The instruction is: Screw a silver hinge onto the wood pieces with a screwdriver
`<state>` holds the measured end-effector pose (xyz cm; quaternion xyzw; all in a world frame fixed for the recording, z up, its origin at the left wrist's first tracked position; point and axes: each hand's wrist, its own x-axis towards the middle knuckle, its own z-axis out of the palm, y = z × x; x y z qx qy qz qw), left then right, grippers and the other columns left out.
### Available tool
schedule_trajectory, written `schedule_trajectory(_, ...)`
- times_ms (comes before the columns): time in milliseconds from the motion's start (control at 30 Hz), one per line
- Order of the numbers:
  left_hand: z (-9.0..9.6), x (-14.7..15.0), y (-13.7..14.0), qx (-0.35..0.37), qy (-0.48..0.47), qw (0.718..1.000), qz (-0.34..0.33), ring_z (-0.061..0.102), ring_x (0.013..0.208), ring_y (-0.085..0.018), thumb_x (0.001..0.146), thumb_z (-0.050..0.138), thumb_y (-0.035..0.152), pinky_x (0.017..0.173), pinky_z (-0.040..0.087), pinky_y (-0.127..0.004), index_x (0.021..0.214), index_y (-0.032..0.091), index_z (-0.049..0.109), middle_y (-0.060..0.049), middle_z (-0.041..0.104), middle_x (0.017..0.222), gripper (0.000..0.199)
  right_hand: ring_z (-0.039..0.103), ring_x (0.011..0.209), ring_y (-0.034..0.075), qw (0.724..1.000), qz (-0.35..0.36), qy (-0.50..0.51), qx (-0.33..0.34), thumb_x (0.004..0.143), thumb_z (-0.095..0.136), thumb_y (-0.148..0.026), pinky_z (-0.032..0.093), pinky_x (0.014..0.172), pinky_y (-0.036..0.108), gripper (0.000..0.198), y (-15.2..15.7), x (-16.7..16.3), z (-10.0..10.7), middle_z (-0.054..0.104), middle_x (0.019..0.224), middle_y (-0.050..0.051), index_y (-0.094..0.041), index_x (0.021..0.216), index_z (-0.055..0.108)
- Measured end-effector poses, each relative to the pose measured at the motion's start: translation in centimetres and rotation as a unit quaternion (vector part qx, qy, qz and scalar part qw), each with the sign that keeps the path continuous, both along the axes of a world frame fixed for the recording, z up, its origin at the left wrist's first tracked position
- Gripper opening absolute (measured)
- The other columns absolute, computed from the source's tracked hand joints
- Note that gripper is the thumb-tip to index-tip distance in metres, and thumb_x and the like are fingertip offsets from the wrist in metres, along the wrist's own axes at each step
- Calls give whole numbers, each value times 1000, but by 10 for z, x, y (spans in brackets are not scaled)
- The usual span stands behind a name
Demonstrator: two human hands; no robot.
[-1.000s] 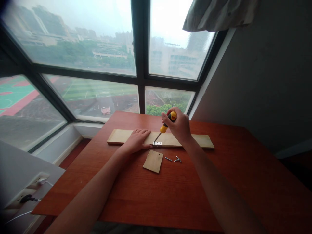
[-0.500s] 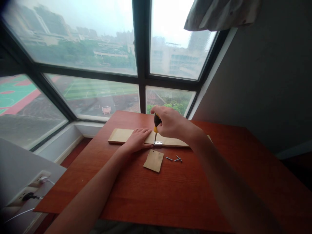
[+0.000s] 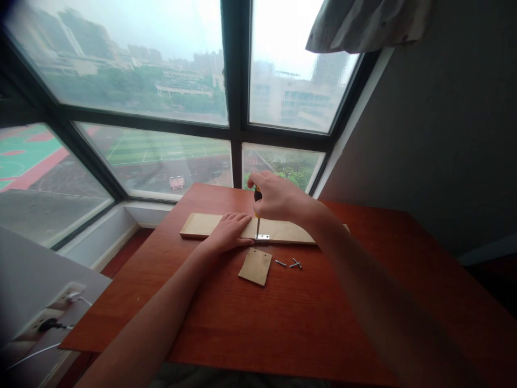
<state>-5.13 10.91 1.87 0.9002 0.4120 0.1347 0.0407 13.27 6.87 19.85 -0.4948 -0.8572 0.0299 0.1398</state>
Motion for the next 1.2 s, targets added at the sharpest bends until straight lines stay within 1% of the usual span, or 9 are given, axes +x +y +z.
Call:
schedule_trajectory(167,1,0,-1,-3,6,1000,4,49,120,-33,75,66,60,101,32,-44,129,25,48,-12,57,130,67,60,76,22,996,-68,-35,43,87,53,-41,38,61,31,22,-2,-4,0,68,85,6,-22,90,63)
schedule_trajectory(233,1,0,-1,-1,5,1000,2,49,120,-32,75,65,59,101,32,-44,129,24,47,-12,57,130,67,61,75,22,996,-70,-31,48,89,50,-38,38,62,31,20,-1,-4,-2,68,83,6,-22,89,63)
schedule_trajectory(300,1,0,-1,1,2,1000,0,49,120,-32,75,66,60,101,32,-43,129,24,48,-12,57,130,67,62,84,22,999,-41,-18,31,83,54,-26,40,66,30,19,0,-2,-2,69,99,6,-22,100,61)
schedule_trajectory(433,1,-1,-1,1,0,1000,-1,49,120,-32,76,65,59,101,32,-44,128,24,48,-12,57,130,66,61,90,21,1000,-13,-6,-12,72,58,-17,42,69,29,47,-1,3,1,65,116,6,-21,118,53)
schedule_trajectory(633,-1,-1,0,4,1,1000,-3,48,121,-32,76,65,59,103,30,-43,128,23,47,-12,56,131,66,60,74,22,992,-105,-54,50,87,51,-45,36,59,30,28,2,-5,-2,67,86,7,-22,97,61)
schedule_trajectory(767,-1,-1,1,4,3,1000,-2,48,121,-32,76,65,58,103,30,-44,129,24,46,-11,56,132,66,57,71,20,991,-114,-16,67,83,54,-34,33,57,29,16,4,-9,-9,66,82,6,-22,91,60)
schedule_trajectory(900,-2,-1,0,8,-4,1000,-9,48,121,-32,77,65,58,102,31,-43,130,24,46,-12,56,131,66,55,74,18,997,-73,9,32,74,58,-24,33,58,28,25,1,-6,-5,66,93,4,-22,98,56)
schedule_trajectory(1100,-1,-2,0,4,-21,1000,-10,47,122,-33,74,69,55,104,31,-45,128,22,49,-13,55,131,66,55,69,19,991,-122,-23,45,86,51,-51,30,56,29,31,-1,-2,-4,64,78,5,-22,92,59)
schedule_trajectory(1200,2,-3,1,3,-45,999,-21,46,124,-33,72,73,51,105,32,-46,128,22,53,-13,53,135,66,55,69,18,992,-117,8,53,86,52,-43,33,59,30,23,1,-1,-10,64,77,4,-22,93,58)
